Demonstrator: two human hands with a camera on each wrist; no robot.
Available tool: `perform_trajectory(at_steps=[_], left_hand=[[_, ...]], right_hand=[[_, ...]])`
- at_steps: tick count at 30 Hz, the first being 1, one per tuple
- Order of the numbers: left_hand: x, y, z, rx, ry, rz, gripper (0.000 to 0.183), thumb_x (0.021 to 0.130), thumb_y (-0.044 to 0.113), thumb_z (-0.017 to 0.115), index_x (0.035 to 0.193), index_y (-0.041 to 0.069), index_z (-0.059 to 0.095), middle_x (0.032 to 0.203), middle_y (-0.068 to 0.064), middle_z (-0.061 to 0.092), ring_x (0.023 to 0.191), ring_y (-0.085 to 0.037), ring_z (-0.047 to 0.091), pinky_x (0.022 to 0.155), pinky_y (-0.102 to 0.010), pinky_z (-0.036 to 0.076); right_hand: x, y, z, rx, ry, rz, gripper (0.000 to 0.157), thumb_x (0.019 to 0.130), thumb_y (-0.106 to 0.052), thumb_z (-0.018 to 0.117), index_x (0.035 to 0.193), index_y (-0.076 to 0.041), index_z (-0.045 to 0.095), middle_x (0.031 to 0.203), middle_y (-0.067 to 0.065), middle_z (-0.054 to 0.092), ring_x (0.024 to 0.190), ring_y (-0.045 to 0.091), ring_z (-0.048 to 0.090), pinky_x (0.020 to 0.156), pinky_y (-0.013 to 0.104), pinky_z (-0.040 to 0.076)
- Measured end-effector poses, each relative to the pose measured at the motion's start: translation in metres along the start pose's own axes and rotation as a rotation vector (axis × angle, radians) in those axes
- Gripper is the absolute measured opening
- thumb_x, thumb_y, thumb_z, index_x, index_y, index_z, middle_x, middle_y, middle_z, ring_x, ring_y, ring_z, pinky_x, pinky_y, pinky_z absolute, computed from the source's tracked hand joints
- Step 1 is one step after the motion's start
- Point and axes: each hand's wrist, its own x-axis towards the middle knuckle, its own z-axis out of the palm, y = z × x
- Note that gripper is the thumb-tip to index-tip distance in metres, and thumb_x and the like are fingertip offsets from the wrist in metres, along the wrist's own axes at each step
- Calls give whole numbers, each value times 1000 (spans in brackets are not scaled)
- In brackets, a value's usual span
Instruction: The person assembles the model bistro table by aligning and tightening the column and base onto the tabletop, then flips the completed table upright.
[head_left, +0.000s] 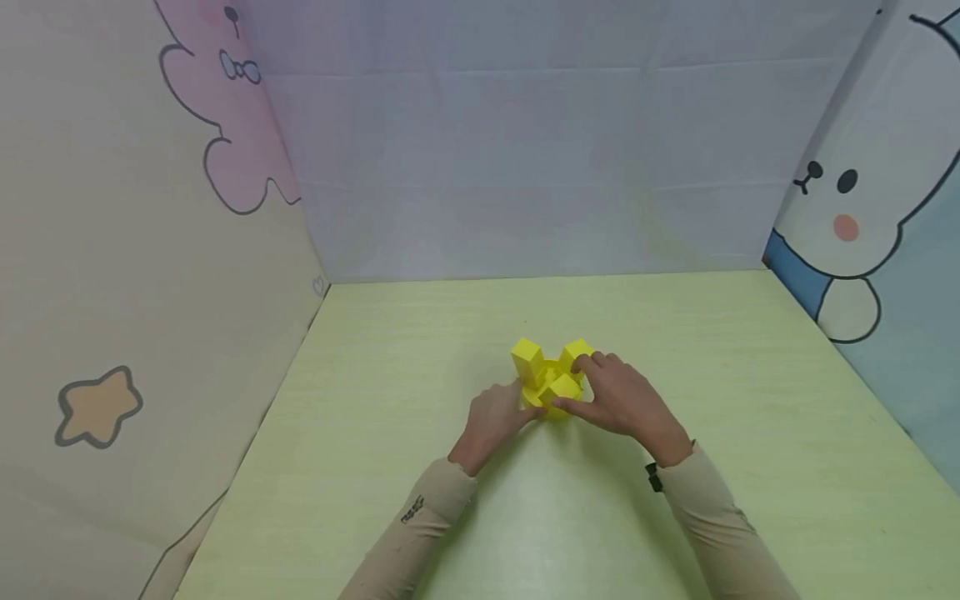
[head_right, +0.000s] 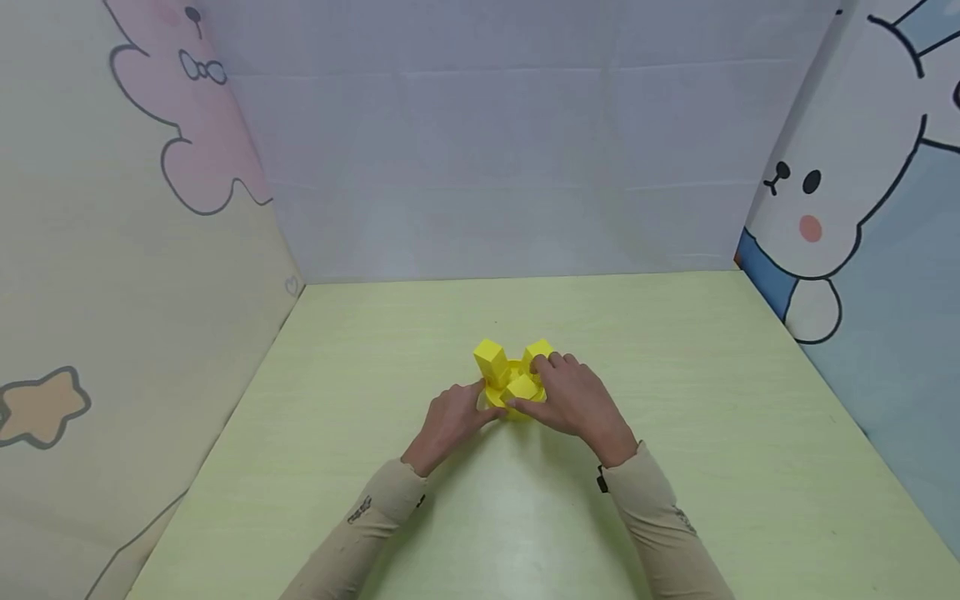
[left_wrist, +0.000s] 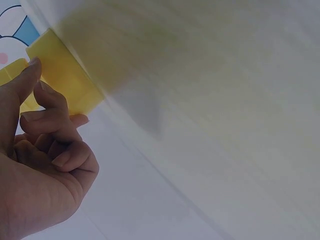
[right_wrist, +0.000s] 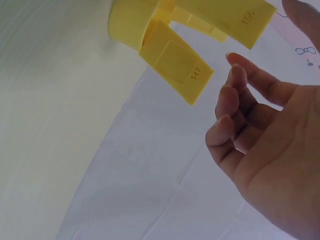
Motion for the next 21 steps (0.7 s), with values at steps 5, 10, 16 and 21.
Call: perform_trajectory(at_steps=[5,10,16,21], left_hand=[[0,0,0,-6,-2,2,45,91,44,80,112,8,64,62,2,44,57,-14,44,51,-30,42],[-1,0,0,-7,10,14,43,93,42,78,113,8,64,63,2,44,57,-13,43,50,-29,40],[-2,0,-1,-12,21,35,43,94,43,76,115,8,64,64,2,48,57,-13,46,51,-30,43],[-3,0,0,-13,32,39,41,94,44,77,112,9,64,63,2,47,56,-13,45,49,-29,42]], right_hand=[[-1,1,-5,53,-26,-52,40,92,-26,77,122,-2,66,97,7,59,83,23,55,73,41,50],[4,-4,0,26,22,-50,38,90,-34,82,105,-3,65,92,8,60,79,24,53,71,40,49],[3,-8,5,-29,82,-64,44,89,-39,81,106,-2,65,95,9,61,81,27,55,72,43,48],[3,-11,10,-67,120,-59,42,87,-38,84,93,-3,62,84,4,55,74,24,49,66,38,45]])
